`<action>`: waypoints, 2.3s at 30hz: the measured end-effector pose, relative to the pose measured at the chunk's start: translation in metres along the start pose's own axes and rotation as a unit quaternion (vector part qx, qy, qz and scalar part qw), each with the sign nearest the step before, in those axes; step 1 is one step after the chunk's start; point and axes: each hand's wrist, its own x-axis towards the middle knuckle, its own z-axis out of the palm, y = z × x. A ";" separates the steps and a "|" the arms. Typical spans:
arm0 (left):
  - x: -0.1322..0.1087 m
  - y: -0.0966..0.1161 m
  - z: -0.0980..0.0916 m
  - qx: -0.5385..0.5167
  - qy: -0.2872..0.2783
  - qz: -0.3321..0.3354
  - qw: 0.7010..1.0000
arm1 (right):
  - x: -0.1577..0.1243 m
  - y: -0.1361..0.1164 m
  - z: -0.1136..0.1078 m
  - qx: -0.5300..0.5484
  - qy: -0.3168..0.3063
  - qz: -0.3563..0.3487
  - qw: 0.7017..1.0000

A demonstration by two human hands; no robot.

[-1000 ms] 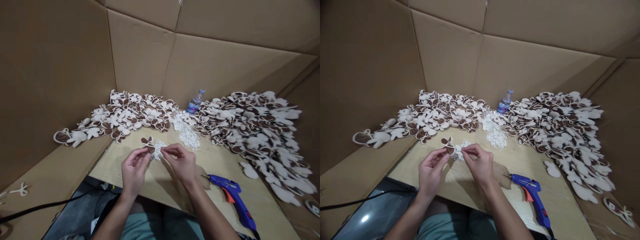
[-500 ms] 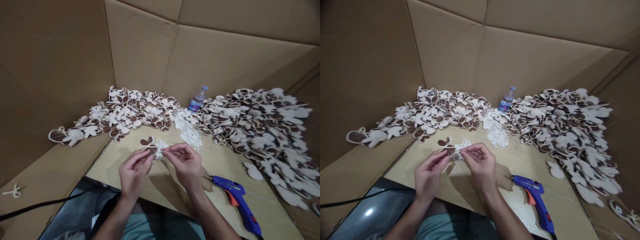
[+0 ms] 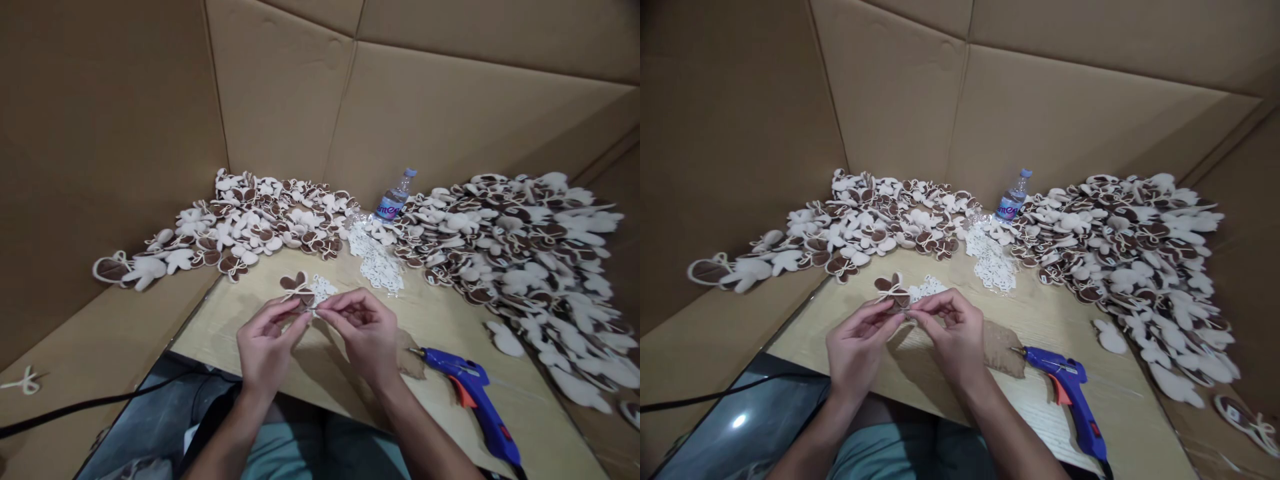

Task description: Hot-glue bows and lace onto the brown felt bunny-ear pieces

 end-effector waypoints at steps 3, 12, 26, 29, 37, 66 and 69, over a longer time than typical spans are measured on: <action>0.000 0.000 0.000 0.007 0.007 0.005 1.000 | -0.001 0.001 0.000 -0.010 0.002 -0.015 1.000; 0.000 -0.003 -0.001 0.012 0.003 0.016 1.000 | -0.001 0.004 0.000 -0.014 0.002 -0.014 1.000; 0.000 -0.004 -0.002 -0.006 -0.006 0.019 1.000 | 0.000 0.000 0.003 -0.005 0.004 -0.005 1.000; 0.000 -0.003 -0.002 -0.005 -0.005 0.016 1.000 | 0.001 0.000 0.004 0.006 0.002 0.016 1.000; 0.001 0.008 -0.003 -0.013 -0.059 -0.056 0.997 | 0.007 0.001 -0.003 0.092 -0.061 0.175 0.978; 0.007 0.007 -0.007 0.043 -0.202 -0.158 0.966 | 0.010 0.010 -0.012 -0.156 -0.127 0.067 0.977; 0.008 0.008 -0.007 0.047 -0.204 -0.161 0.965 | 0.010 0.011 -0.012 -0.162 -0.124 0.067 0.977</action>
